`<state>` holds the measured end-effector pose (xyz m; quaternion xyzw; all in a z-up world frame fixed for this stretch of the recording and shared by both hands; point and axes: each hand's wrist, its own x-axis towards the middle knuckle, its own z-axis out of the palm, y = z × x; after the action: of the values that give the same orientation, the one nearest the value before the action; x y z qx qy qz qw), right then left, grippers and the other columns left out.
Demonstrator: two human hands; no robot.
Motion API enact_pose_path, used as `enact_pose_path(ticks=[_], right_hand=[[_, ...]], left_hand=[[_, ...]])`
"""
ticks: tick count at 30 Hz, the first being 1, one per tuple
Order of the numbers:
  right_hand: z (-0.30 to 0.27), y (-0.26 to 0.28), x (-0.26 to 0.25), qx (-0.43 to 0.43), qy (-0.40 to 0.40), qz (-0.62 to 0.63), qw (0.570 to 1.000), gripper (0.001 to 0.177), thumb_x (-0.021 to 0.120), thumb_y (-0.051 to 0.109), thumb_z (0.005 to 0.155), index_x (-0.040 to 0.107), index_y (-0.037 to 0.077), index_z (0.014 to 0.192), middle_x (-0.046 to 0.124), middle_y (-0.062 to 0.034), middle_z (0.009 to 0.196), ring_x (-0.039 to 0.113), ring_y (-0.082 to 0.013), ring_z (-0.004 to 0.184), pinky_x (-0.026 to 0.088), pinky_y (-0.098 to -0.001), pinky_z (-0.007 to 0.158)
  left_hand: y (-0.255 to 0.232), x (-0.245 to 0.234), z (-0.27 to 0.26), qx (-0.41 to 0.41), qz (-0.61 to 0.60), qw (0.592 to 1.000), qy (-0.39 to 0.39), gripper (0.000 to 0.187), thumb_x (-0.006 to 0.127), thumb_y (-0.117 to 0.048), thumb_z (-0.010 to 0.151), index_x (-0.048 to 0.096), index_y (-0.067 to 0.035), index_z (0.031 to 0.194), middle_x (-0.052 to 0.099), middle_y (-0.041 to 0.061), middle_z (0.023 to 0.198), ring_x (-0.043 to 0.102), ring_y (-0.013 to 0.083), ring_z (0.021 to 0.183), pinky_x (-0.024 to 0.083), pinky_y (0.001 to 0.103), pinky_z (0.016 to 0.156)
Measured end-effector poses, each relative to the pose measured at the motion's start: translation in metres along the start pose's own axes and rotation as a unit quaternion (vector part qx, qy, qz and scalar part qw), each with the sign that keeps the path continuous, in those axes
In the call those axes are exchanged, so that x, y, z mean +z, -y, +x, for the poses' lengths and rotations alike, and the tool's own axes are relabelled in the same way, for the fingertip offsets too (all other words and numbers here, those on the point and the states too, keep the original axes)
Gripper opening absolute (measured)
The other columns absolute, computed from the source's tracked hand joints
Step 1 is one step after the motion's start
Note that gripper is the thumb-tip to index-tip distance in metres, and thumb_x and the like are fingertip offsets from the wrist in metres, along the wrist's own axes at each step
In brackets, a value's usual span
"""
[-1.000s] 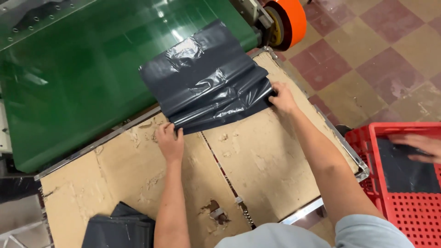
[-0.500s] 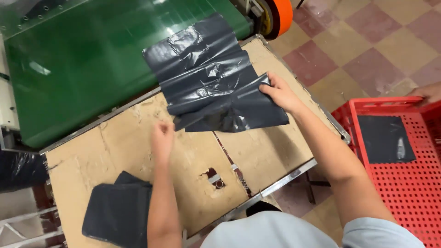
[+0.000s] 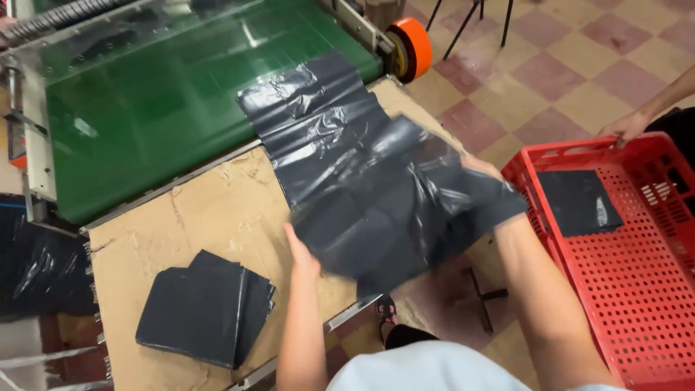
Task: The person retrieves black plastic sheets from a green conveyor belt, folds them by hand on a wooden table, and stacks them into a red plastic crate. The process involves repeatedly picking up sheets, folding them into smaller rectangles, and placing them into the crate.
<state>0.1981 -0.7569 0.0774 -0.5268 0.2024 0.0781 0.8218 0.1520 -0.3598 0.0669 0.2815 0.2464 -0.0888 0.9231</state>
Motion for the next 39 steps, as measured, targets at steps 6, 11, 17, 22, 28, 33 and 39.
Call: enact_pose_path(ticks=[6, 11, 17, 22, 28, 33, 39], right_hand=[[-0.073, -0.109, -0.101, 0.134, -0.044, -0.036, 0.989, 0.035, 0.064, 0.031, 0.092, 0.069, 0.006, 0.116, 0.073, -0.0124, 0.101, 0.069, -0.0269, 0.086, 0.054, -0.0347, 0.078], [-0.109, -0.124, -0.121, -0.156, -0.006, -0.307, 0.939, 0.068, 0.063, 0.009, 0.085, 0.042, 0.012, 0.150, 0.037, -0.0047, 0.162, 0.035, -0.0154, 0.146, 0.039, -0.0327, 0.105], [-0.112, -0.051, -0.112, -0.091, -0.005, -0.222, 0.971, 0.021, 0.062, 0.015, 0.089, 0.065, 0.012, 0.110, 0.066, -0.0043, 0.092, 0.062, -0.0152, 0.076, 0.046, -0.0279, 0.069], [0.068, 0.021, -0.028, -0.065, 0.005, -0.181, 0.981, 0.020, 0.070, 0.021, 0.089, 0.066, 0.011, 0.106, 0.069, -0.0085, 0.088, 0.068, -0.0208, 0.071, 0.055, -0.0347, 0.059], [0.248, 0.053, 0.126, -0.018, 0.037, -0.149, 0.988, 0.015, 0.064, 0.017, 0.093, 0.063, 0.005, 0.102, 0.071, -0.0104, 0.086, 0.076, -0.0217, 0.070, 0.064, -0.0353, 0.050], [0.422, -0.032, 0.123, 0.062, 0.053, -0.228, 0.970, 0.027, 0.059, 0.028, 0.098, 0.053, 0.006, 0.113, 0.074, -0.0124, 0.094, 0.077, -0.0244, 0.074, 0.065, -0.0382, 0.055], [0.430, -0.022, 0.164, -0.147, -0.103, -0.652, 0.736, 0.075, 0.090, 0.063, 0.062, 0.065, 0.007, 0.105, 0.068, -0.0128, 0.099, 0.070, -0.0362, 0.100, 0.058, -0.0483, 0.081]], left_hand=[[0.050, -0.131, -0.057, -0.108, 0.341, 0.926, -0.123, 0.100, 0.064, -0.049, 0.078, 0.016, -0.018, 0.161, 0.034, 0.004, 0.163, 0.032, 0.0209, 0.150, 0.021, 0.044, 0.120], [0.051, -0.138, -0.137, 0.219, 0.558, 0.790, 0.129, 0.048, 0.050, -0.007, 0.095, 0.053, -0.009, 0.142, 0.061, 0.004, 0.143, 0.051, 0.0160, 0.138, 0.033, 0.029, 0.116], [-0.017, -0.101, -0.151, 0.302, 0.648, 0.661, 0.231, 0.054, 0.044, 0.006, 0.079, 0.069, -0.010, 0.123, 0.073, 0.006, 0.117, 0.067, 0.0205, 0.097, 0.050, 0.031, 0.090], [-0.072, -0.052, -0.043, 0.516, 0.622, 0.586, 0.059, 0.031, 0.065, 0.002, 0.084, 0.074, -0.009, 0.112, 0.062, 0.016, 0.086, 0.058, 0.0335, 0.082, 0.049, 0.043, 0.081], [-0.123, -0.025, 0.188, 0.325, 0.465, 0.817, -0.098, 0.044, 0.061, -0.019, 0.098, 0.048, -0.008, 0.138, 0.068, 0.017, 0.116, 0.065, 0.0305, 0.103, 0.047, 0.039, 0.096], [-0.112, -0.053, 0.322, 0.294, 0.736, 0.570, -0.216, 0.037, 0.053, -0.039, 0.101, 0.067, -0.006, 0.106, 0.072, 0.022, 0.100, 0.067, 0.0454, 0.098, 0.049, 0.056, 0.090], [-0.107, -0.040, 0.339, 0.223, 0.795, 0.488, -0.283, 0.034, 0.050, -0.044, 0.104, 0.058, -0.015, 0.087, 0.063, 0.004, 0.072, 0.067, 0.0235, 0.069, 0.054, 0.037, 0.061]])
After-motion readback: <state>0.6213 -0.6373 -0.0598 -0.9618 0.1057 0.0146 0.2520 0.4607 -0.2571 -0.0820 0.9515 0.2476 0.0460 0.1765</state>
